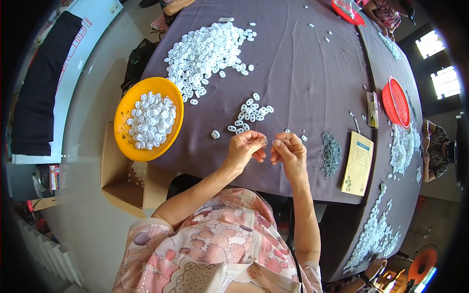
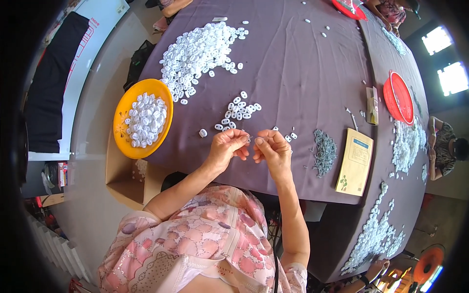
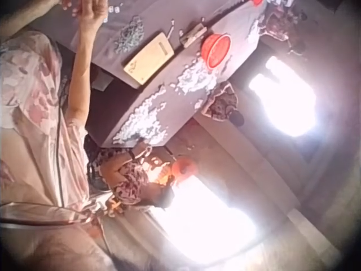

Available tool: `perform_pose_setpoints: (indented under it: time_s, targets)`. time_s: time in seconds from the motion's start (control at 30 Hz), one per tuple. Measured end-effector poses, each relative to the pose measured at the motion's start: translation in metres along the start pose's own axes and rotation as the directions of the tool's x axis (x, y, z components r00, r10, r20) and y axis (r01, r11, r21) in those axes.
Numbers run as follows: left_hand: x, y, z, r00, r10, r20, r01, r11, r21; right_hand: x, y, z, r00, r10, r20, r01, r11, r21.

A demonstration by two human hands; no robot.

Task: The person assembles plastic fasteners by fitting the components together by hand.

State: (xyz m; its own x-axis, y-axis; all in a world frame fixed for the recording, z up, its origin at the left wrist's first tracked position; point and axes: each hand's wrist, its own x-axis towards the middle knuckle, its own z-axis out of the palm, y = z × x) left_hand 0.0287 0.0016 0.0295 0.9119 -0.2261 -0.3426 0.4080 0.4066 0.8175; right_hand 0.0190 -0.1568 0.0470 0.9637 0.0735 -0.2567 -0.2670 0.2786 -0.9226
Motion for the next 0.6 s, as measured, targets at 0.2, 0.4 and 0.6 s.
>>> perform_pose_setpoints:
  time_s: [0.2,0.4,0.6]
  targets:
    - [0.001,-0.004,0.007,0.999,-0.026,0.035,0.027,0.999,-0.037,-0.009,0.000,0.006,0.997,-0.068,-0.025,0.069,0.997,0.024]
    - [0.000,-0.005,0.007,1.000,-0.003,0.028,0.003,1.000,0.015,-0.012,0.011,0.003,0.980,-0.185,-0.071,0.164,0.957,-0.238]
    - [-0.002,-0.005,0.009,0.999,0.032,0.026,-0.033,0.998,0.054,-0.014,0.012,-0.001,0.964,-0.179,-0.197,0.158,0.980,-0.117]
